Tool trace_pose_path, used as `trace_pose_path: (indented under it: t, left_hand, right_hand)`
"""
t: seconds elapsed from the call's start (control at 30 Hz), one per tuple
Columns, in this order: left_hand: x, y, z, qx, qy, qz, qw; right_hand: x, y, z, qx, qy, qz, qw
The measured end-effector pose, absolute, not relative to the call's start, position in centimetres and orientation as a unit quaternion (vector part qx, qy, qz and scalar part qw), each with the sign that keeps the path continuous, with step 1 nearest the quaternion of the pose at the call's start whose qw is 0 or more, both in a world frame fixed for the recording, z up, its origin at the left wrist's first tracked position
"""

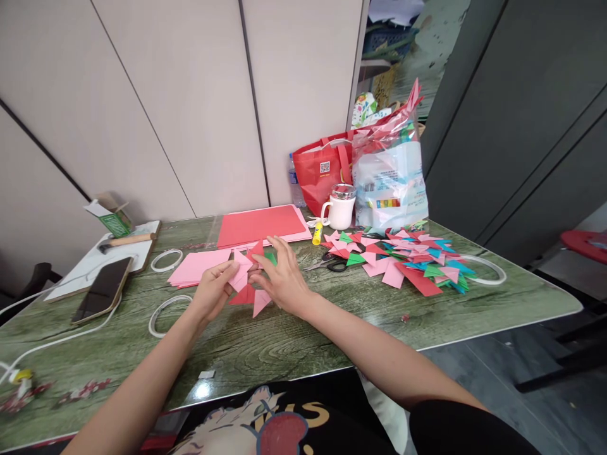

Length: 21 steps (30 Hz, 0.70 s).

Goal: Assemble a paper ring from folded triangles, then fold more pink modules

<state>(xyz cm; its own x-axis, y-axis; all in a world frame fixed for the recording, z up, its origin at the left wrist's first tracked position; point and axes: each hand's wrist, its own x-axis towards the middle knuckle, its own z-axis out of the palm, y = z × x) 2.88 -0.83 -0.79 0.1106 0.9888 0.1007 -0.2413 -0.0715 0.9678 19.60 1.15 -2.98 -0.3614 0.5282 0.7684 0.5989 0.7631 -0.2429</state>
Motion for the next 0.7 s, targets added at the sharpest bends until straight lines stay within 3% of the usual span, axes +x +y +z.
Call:
trace_pose_path:
  t: [0.37,0.7]
  left_hand:
    - [1.8,-0.7,-0.6,0.49,0.392,0.467,0.623]
    - [1.4,-0.4,0.1,0.431,0.436,0.473,0.633]
  right_hand:
    - [19.6,1.5,-3.5,-0.294,-0.845,0.057,0.444]
    - [20.8,3.8,-3.8,-0.377,-0.698,0.255,0.553]
